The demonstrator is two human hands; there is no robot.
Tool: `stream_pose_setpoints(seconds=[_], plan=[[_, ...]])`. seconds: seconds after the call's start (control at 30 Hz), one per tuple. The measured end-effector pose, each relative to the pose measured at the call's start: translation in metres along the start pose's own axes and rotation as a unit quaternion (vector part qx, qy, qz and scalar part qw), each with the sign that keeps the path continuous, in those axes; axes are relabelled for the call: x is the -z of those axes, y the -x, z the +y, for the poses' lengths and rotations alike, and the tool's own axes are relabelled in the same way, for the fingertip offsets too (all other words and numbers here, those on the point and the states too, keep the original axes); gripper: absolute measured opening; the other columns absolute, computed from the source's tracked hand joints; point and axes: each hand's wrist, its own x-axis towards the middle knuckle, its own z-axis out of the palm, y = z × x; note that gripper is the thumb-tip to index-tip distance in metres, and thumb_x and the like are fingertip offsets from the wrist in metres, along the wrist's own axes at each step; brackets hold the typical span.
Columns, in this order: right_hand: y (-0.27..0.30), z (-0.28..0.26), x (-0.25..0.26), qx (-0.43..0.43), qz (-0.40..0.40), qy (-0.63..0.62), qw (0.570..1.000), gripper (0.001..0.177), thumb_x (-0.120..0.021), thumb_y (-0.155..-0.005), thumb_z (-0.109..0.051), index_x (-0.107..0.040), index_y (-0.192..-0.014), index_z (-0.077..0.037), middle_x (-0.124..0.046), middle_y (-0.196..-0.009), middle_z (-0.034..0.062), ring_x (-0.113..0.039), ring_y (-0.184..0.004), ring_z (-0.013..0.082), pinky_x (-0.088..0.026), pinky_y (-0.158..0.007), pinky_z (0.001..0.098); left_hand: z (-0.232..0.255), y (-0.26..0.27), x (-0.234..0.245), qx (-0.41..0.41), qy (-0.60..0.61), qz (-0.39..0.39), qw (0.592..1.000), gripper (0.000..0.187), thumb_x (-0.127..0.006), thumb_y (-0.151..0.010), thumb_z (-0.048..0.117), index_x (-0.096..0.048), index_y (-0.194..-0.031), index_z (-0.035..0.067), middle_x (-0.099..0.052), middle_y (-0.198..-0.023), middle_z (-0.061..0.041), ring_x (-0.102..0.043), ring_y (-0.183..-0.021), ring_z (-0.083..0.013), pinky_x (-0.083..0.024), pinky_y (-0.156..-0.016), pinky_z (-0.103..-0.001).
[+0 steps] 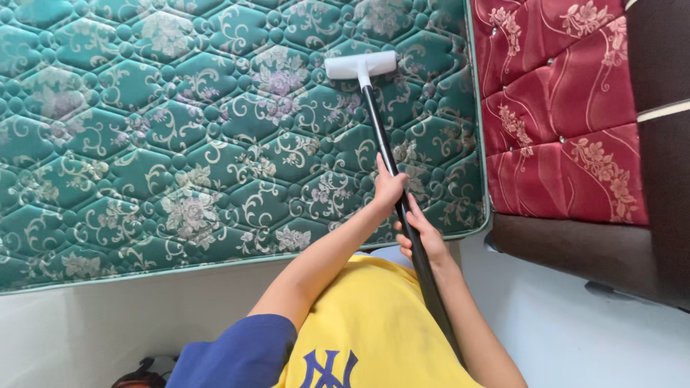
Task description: The person moves a vacuum cleaner nozzle across the surface of a floral-patterned mattress, using both hands to guide the wand across the fabric.
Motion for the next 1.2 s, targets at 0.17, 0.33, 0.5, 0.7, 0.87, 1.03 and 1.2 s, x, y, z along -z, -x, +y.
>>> stream_pose_setpoints(seconds=[0.17,0.33,0.5,0.7,0.87,1.03,1.2], plan=[[-0.019,0.009,-0.015,-0.001,0.004,0.013,1.000,0.068,-0.045,-0.106,-0.028,-0.014,-0.164,-0.044,-0.054,-0.094,0.0056,-0.049,-0.056,0.0118,-0.044,-0.044,0.0256,-0.001,-0.013,0.018,-0.030,0.015,-0.005,0.999,0.108,-0.069,-0.078,0.015,-0.007,-0.166,0.021,-0.066,-0.113,-0.018,-0.067,-0.089,-0.0261,-0.055,-0.079,-0.038],[-0.074,0.002,-0.032,0.007,-0.015,0.021,1.000,0.068,-0.045,-0.107,-0.029,-0.012,-0.164,-0.046,-0.055,-0.093,0.0054,-0.050,-0.057,0.0126,-0.045,-0.045,0.0268,0.016,-0.070,0.046,-0.058,0.009,0.006,0.998,0.107,-0.073,-0.077,0.015,-0.011,-0.164,0.019,-0.066,-0.117,-0.017,-0.068,-0.093,-0.0268,-0.055,-0.081,-0.038],[-0.085,0.009,-0.044,0.014,-0.018,0.013,1.000,0.069,-0.046,-0.106,-0.029,-0.011,-0.163,-0.047,-0.055,-0.093,0.0054,-0.050,-0.057,0.0128,-0.046,-0.046,0.0280,0.022,-0.074,0.059,-0.052,0.000,0.012,0.999,0.105,-0.072,-0.076,0.015,-0.014,-0.164,0.021,-0.065,-0.119,-0.018,-0.069,-0.094,-0.0282,-0.056,-0.082,-0.040],[-0.021,0.042,-0.053,0.002,0.018,0.003,1.000,0.069,-0.046,-0.106,-0.030,-0.012,-0.163,-0.047,-0.054,-0.093,0.0054,-0.048,-0.054,0.0122,-0.043,-0.042,0.0268,0.009,0.007,0.063,0.010,0.024,0.007,1.000,0.103,-0.068,-0.080,0.015,-0.013,-0.166,0.026,-0.067,-0.116,-0.017,-0.068,-0.093,-0.0271,-0.054,-0.082,-0.040],[0.008,0.058,-0.062,0.002,0.031,-0.002,1.000,0.068,-0.045,-0.106,-0.028,-0.013,-0.165,-0.042,-0.054,-0.093,0.0070,-0.049,-0.055,0.0136,-0.043,-0.042,0.0265,-0.001,0.039,0.070,0.007,0.066,-0.017,0.998,0.103,-0.069,-0.081,0.010,-0.012,-0.165,0.026,-0.065,-0.115,-0.017,-0.065,-0.091,-0.0257,-0.054,-0.080,-0.040],[-0.031,0.057,-0.058,0.015,0.005,-0.009,1.000,0.067,-0.045,-0.107,-0.029,-0.013,-0.164,-0.044,-0.055,-0.094,0.0063,-0.049,-0.055,0.0137,-0.043,-0.042,0.0270,0.005,0.001,0.077,0.001,0.035,-0.002,0.999,0.103,-0.070,-0.080,0.012,-0.014,-0.165,0.026,-0.067,-0.114,-0.017,-0.067,-0.090,-0.0275,-0.054,-0.080,-0.040],[-0.092,0.043,-0.055,0.030,-0.041,-0.024,0.998,0.067,-0.045,-0.109,-0.028,-0.013,-0.164,-0.048,-0.055,-0.096,0.0060,-0.050,-0.059,0.0137,-0.046,-0.048,0.0278,0.019,-0.069,0.084,-0.027,0.005,0.031,0.999,0.102,-0.073,-0.076,0.015,-0.020,-0.163,0.025,-0.068,-0.117,-0.019,-0.070,-0.095,-0.0310,-0.055,-0.084,-0.042]])
